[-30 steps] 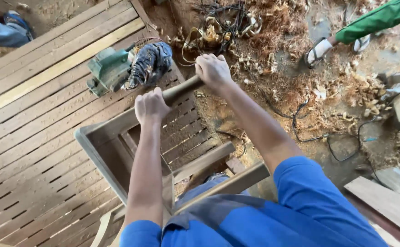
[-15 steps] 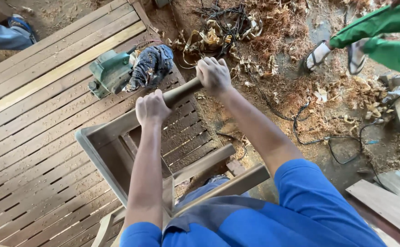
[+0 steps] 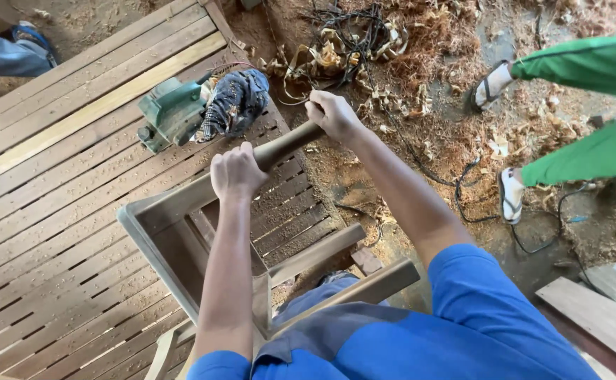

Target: The person sands the top rail of a wooden chair frame using a small piece of sandpaper. They rub the sandpaper back and forth along the curved and grooved surfaces of the rail, then flip the chair frame over to continue sanding the underside.

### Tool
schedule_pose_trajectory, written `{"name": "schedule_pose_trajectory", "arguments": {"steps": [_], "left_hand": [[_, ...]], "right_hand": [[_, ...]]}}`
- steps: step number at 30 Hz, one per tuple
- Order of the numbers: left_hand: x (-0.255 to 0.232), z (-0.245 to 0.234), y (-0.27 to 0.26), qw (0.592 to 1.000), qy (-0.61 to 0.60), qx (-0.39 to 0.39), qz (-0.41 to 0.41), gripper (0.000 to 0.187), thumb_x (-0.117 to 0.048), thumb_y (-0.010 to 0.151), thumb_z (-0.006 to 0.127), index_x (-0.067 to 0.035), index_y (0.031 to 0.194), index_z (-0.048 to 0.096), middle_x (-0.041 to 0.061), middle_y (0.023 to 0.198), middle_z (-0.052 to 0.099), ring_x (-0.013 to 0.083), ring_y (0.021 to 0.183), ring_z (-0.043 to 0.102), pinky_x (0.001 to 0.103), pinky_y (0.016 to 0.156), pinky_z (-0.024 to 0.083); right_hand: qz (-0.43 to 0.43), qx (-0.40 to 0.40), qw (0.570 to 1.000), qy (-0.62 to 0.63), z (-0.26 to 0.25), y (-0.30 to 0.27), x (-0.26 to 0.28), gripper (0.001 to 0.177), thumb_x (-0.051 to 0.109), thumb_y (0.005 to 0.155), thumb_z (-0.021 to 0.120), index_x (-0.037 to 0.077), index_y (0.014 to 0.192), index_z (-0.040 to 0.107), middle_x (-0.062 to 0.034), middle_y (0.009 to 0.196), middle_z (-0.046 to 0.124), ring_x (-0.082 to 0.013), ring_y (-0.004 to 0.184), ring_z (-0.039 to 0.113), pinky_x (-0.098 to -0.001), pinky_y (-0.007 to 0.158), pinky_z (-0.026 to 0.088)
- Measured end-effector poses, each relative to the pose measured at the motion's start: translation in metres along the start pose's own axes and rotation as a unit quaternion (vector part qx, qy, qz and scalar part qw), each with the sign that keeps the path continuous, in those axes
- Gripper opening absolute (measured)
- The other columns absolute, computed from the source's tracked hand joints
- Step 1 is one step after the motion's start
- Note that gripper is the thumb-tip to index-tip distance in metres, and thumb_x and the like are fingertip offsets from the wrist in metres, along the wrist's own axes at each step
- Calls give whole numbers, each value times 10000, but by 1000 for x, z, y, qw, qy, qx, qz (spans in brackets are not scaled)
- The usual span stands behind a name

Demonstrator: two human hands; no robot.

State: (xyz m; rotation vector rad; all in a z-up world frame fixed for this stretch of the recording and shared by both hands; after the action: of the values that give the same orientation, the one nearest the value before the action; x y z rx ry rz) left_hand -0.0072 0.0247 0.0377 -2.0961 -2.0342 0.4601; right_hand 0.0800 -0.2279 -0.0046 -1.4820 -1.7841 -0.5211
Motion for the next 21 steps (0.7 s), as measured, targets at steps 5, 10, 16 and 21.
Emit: {"name": "schedule_pose_trajectory", "arguments": {"steps": [5, 10, 16, 21], "left_hand": [[2, 19, 3, 1000, -17, -4, -4, 420, -482, 776, 628, -141, 1020, 611, 111, 995, 768, 311, 966, 746, 429, 858, 493], [4, 21, 7, 1000, -18, -11, 15, 476, -530, 761, 685, -128, 1010, 626, 110, 948, 763, 321, 928, 749, 432, 826, 505], [0, 14, 0, 1000, 2, -6, 3, 414, -472, 785, 624, -139, 1030, 610, 98, 982, 768, 314, 960, 745, 426, 842, 487], [-17, -61, -24, 1000, 6, -10, 5, 204, -214, 939, 461, -180, 1006, 650, 74, 965, 789, 275, 970, 762, 418, 869, 519]], "right_hand": [[58, 146, 980, -121, 15, 36, -7, 311, 375, 930, 554, 90, 845, 645, -175, 859, 721, -431, 919, 711, -560, 809, 544], [133, 332, 914, -190, 5, 47, 21, 334, 278, 933, 512, 56, 986, 756, -228, 1070, 759, -409, 1103, 700, -506, 992, 542], [65, 50, 979, -185, 37, 39, -23, 331, 411, 929, 489, 121, 828, 611, -139, 784, 697, -406, 757, 711, -556, 674, 565], [-49, -129, 941, -310, 28, -33, 62, 216, 158, 979, 540, -37, 1003, 628, -239, 857, 710, -418, 687, 732, -579, 679, 597]]}}
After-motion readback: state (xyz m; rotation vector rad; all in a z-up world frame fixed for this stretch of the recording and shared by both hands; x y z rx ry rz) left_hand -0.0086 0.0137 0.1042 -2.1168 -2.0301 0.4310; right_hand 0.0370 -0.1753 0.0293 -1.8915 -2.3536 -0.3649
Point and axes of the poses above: each hand's wrist, its own y-axis towards the middle knuckle, its own z-axis out of the palm, x = y × z, the point moved 1 cm from there along y, towards the middle knuckle
